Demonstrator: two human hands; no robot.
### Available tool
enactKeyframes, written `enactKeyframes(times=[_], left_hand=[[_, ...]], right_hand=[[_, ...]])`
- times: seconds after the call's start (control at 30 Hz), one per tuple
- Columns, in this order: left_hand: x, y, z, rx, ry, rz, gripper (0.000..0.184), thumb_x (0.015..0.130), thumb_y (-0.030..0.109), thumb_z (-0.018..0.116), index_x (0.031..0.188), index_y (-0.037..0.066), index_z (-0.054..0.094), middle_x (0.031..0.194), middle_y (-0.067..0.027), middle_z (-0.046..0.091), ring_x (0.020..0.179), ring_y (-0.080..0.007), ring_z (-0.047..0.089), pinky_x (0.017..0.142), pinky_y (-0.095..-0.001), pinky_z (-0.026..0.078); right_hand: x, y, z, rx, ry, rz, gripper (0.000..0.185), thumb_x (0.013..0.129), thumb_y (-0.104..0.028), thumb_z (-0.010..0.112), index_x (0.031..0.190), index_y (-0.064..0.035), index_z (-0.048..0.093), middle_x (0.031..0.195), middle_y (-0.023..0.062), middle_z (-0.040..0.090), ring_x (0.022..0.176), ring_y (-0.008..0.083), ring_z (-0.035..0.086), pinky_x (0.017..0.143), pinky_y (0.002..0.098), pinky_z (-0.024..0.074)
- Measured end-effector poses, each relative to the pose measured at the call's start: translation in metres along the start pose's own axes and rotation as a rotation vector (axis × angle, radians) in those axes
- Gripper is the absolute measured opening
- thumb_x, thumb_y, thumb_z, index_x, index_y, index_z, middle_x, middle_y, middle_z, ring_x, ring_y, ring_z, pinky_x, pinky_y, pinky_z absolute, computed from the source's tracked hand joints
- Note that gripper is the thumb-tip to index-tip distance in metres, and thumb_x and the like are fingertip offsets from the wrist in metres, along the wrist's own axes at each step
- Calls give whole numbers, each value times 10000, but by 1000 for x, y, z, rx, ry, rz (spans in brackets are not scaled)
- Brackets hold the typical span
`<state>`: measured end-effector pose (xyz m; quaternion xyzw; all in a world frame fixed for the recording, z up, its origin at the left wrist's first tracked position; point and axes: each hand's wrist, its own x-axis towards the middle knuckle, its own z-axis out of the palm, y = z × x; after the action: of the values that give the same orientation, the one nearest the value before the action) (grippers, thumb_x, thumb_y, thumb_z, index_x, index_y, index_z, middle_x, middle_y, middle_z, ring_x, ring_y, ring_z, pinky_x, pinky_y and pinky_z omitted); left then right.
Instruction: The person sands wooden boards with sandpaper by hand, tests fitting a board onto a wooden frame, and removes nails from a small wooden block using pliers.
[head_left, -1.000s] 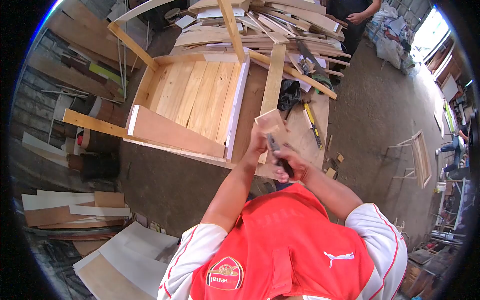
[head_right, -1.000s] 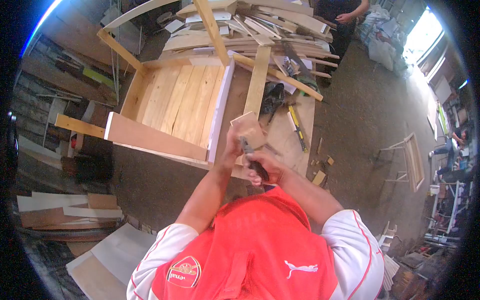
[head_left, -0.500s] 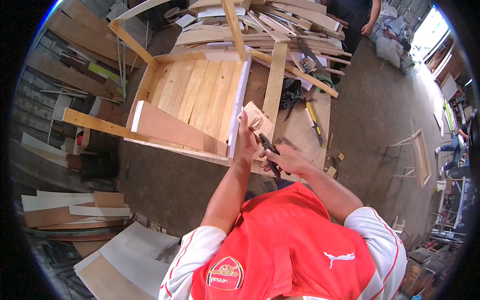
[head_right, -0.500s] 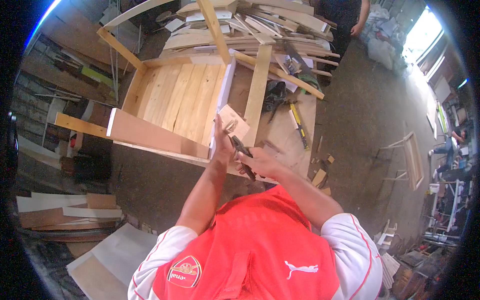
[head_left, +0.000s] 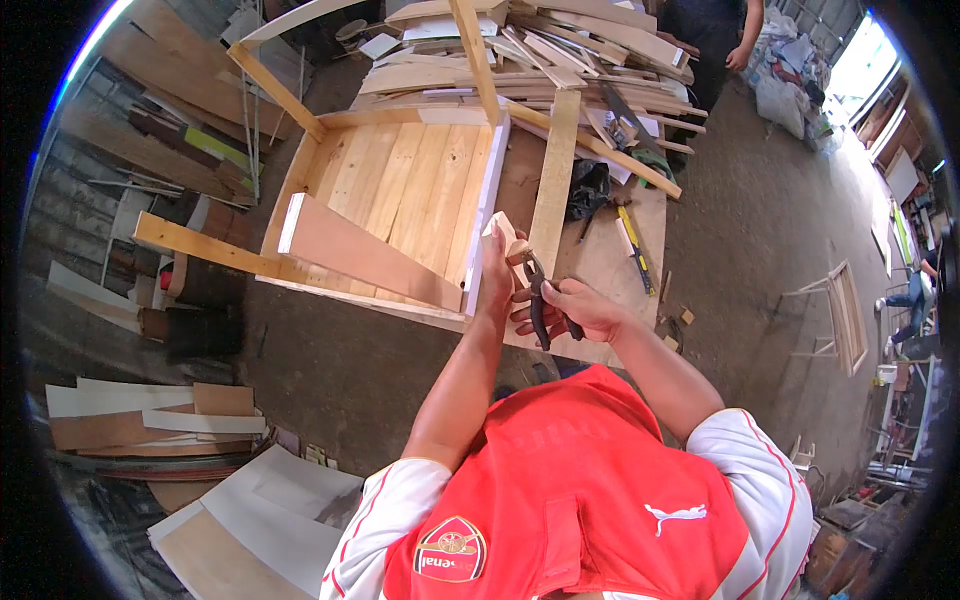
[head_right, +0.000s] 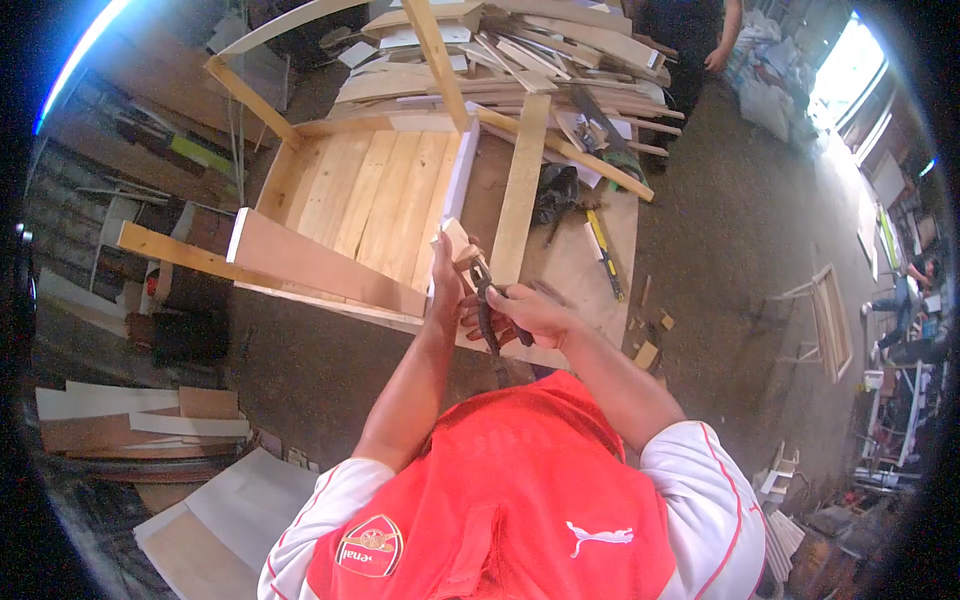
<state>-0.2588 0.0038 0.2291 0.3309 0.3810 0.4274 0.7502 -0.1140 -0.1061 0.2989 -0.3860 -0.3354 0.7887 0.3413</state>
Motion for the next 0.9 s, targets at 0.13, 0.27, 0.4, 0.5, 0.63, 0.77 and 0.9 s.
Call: enactKeyframes(times=[0.13,0.27,0.4,0.5,0.63,0.77,0.9], left_hand=[[-12,11,6,-8,-40,-11,582,998,646,452,1186,102,535,924,-44,570,749,-136,561,597,-279,471],[-3,3,0,-10,-67,36,558,1015,630,430,1177,105,528,923,-46,569,743,-139,567,563,-286,470],[11,-17,-8,-48,-29,30,586,1020,652,377,1172,106,524,919,-44,574,722,-142,579,526,-277,468],[3,-14,2,-113,-16,36,645,1009,692,328,1155,99,536,894,-45,588,703,-150,600,528,-275,489],[0,-16,9,-25,52,-2,747,973,763,282,1110,87,567,845,-52,606,662,-161,615,519,-286,510],[2,-22,16,-20,131,-65,802,935,811,298,1058,77,596,805,-49,610,637,-159,608,492,-299,499],[4,-25,15,-23,138,-145,833,922,828,287,1031,65,604,762,-55,601,631,-190,614,554,-334,531]], right_hand=[[4,1,-7,15,-42,-4,568,1082,-460,362,1404,-10,488,1212,189,682,1069,297,705,827,437,600],[8,9,-15,25,-68,-29,568,1085,-453,354,1370,20,485,1147,214,697,992,293,724,827,438,603],[11,14,-22,77,-46,-25,524,1082,-441,381,1260,26,537,981,166,705,817,253,722,740,404,609],[7,10,-20,34,55,6,424,1054,-396,500,1098,14,599,834,115,685,676,212,690,628,376,596],[8,8,-7,-47,275,36,317,993,-310,629,911,-4,622,710,83,655,568,175,649,511,350,552],[10,12,-5,-78,357,2,315,986,-284,635,861,3,613,680,83,642,525,170,634,469,323,529],[13,17,-11,-170,373,-32,310,988,-286,637,883,4,604,684,77,639,541,171,639,488,330,553]])
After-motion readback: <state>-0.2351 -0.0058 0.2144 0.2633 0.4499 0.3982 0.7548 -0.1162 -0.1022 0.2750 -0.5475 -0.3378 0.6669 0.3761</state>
